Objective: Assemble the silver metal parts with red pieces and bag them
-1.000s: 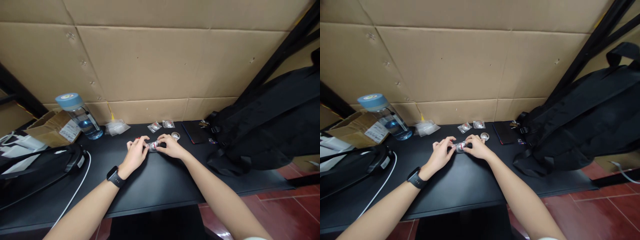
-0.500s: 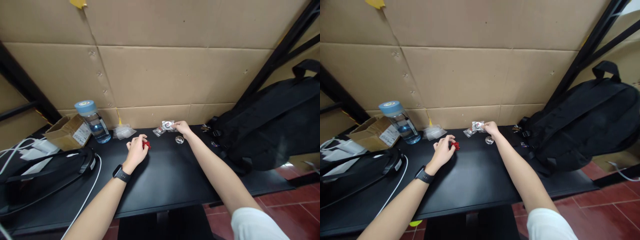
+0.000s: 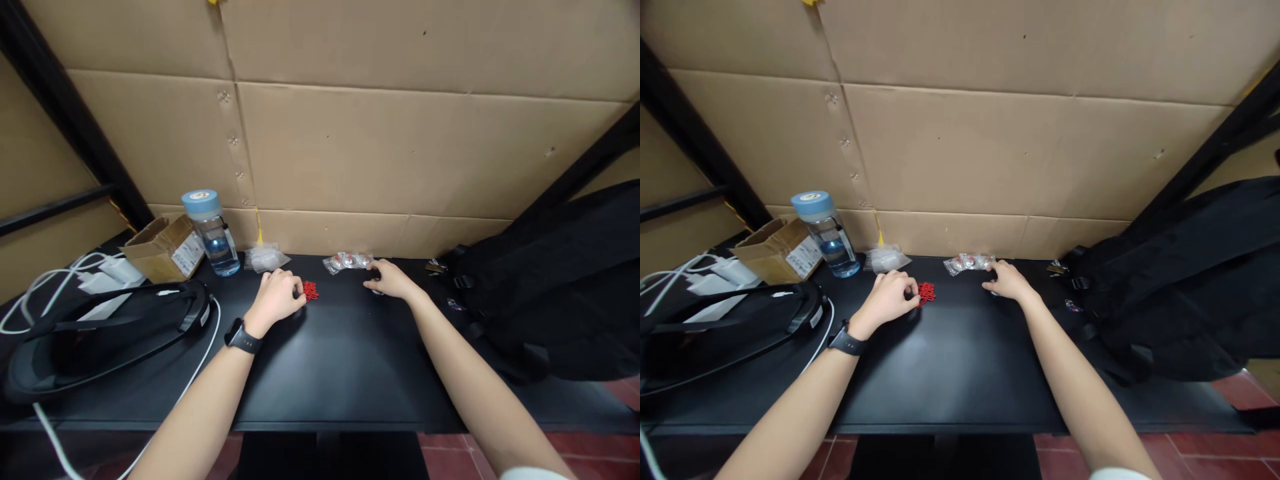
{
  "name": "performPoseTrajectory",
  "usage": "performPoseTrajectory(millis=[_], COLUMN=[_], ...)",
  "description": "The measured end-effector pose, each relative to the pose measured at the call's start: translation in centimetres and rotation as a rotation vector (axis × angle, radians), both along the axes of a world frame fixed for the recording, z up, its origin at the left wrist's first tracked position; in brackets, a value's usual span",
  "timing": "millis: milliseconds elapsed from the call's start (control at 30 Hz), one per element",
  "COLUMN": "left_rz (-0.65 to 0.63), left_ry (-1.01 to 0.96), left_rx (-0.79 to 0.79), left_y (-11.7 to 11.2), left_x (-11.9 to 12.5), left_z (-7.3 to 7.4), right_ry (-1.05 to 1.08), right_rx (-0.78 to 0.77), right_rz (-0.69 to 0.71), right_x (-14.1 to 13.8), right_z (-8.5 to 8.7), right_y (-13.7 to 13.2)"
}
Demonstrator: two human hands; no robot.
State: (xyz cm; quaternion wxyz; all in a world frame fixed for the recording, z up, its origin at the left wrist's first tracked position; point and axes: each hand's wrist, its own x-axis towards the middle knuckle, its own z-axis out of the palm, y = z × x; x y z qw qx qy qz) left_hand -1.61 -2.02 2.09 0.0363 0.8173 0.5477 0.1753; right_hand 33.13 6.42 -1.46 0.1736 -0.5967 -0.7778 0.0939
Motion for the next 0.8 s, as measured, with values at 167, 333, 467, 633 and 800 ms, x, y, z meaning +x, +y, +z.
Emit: performPoseTrajectory(millis=[167,333,467,633,800], left_rz=[-0.019,-0.088,-0.151,-0.160,-0.178], left_ry=[0.215,0.280,0.298,0.238,0.120], left_rx=[0.046,-0.009,0.010,-0.045,-0.049], left_y=[-1.5,-1.8,-1.8,-1.7,-1.6], left_x=[1.7,2.9,3.3,3.5,3.6], left_z=[0.0,-0.5,-0.8,-1.4,-1.7], right_ry=[0.117,0.080,0.033,0.076,0.110], right_rx=[-0.115,-0.102,-0.072,-0.080,-0.092], right_rz=[-0.006,-0.077,-0.136,-0.141,-0.126], right_x=[1.7,1.7,1.5,1.2,1.6], right_z=[0.2,1.4,2.1,2.3,2.3], right_y=[-2.3,-3.0,-3.6,-4.1,-4.0])
